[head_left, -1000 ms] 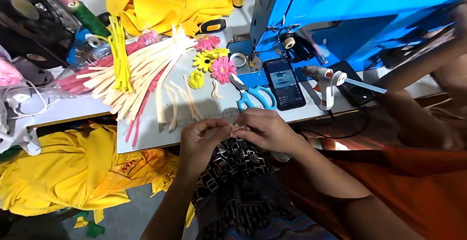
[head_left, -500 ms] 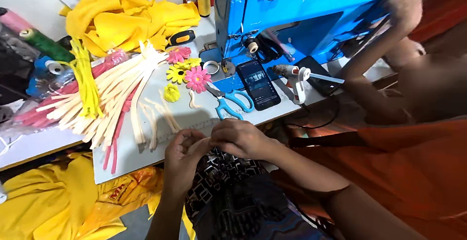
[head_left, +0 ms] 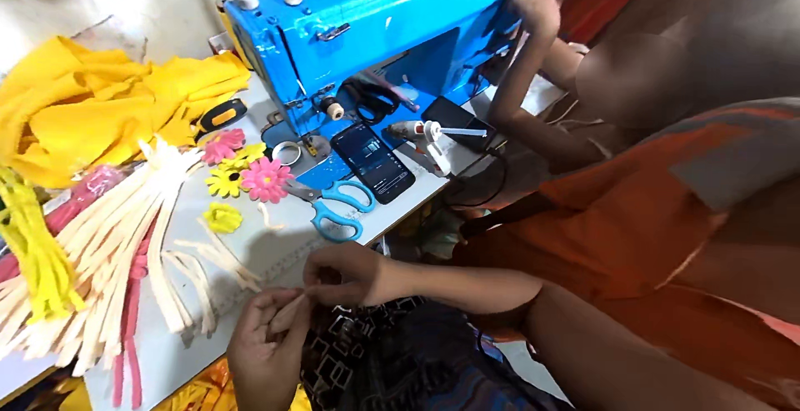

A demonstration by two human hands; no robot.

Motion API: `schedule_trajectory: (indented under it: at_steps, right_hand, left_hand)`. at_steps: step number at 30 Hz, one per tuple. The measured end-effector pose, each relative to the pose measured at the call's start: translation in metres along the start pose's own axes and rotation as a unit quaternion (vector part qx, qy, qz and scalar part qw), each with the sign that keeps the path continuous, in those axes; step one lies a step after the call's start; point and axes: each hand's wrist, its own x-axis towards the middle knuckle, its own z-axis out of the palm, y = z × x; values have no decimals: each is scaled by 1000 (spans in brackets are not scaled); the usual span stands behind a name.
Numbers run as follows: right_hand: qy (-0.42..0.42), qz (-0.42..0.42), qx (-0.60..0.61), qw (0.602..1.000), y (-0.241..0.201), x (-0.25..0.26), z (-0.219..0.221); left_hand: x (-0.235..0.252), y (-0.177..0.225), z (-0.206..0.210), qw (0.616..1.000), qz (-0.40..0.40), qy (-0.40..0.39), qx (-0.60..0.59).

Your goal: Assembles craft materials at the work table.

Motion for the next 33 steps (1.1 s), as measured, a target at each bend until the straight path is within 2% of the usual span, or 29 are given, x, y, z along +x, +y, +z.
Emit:
schedule_trajectory:
  at_steps: [2,4,6,7,8,9,11,12,15,17,21,23,29,33]
  right_hand:
    - [15,135,98,986,-2,1,5]
    - [29,268,218,938,-3,3,8]
    - [39,338,319,885,-2,3,11]
    - [45,342,334,877,-2,2,12]
    - [49,318,321,891,-3,0,13]
    - [52,267,278,921,-4,-2,14]
    - [61,103,142,983,-1,-6,16]
    - [69,19,65,995,1,-7,17]
    - [93,-169,-111,975,7,-6,17]
    - [81,-232,-162,956,11,-5,13]
    - [13,-270,-231,935,7,-7,1]
    - [-5,-280,-271,921,3,-7,-4]
    - [-35,-252,-363,896,-9,-5,-15]
    - [-105,-203,-309,923,-3,0,-26]
  left_hand:
    - [-2,-2,3,999,23,13,33]
    - [-6,-5,6,997,34,19,66]
    - [-10,-6,7,994,43,22,97]
    - [-11,-7,7,993,48,23,109]
    - [-11,-7,6,992,53,23,113]
    - [-10,-6,5,992,55,23,110]
    - [-6,-1,2,995,40,25,92]
    - [-5,3,1,996,27,28,79]
    - [-3,11,-3,999,-8,27,34]
    - [-3,15,-6,999,-38,19,-2]
    - [-3,20,-8,989,-126,25,-77]
    - [-3,22,-9,986,-140,21,-84]
    - [-4,20,-6,999,-16,9,35]
    - [-6,14,-1,993,37,-11,115]
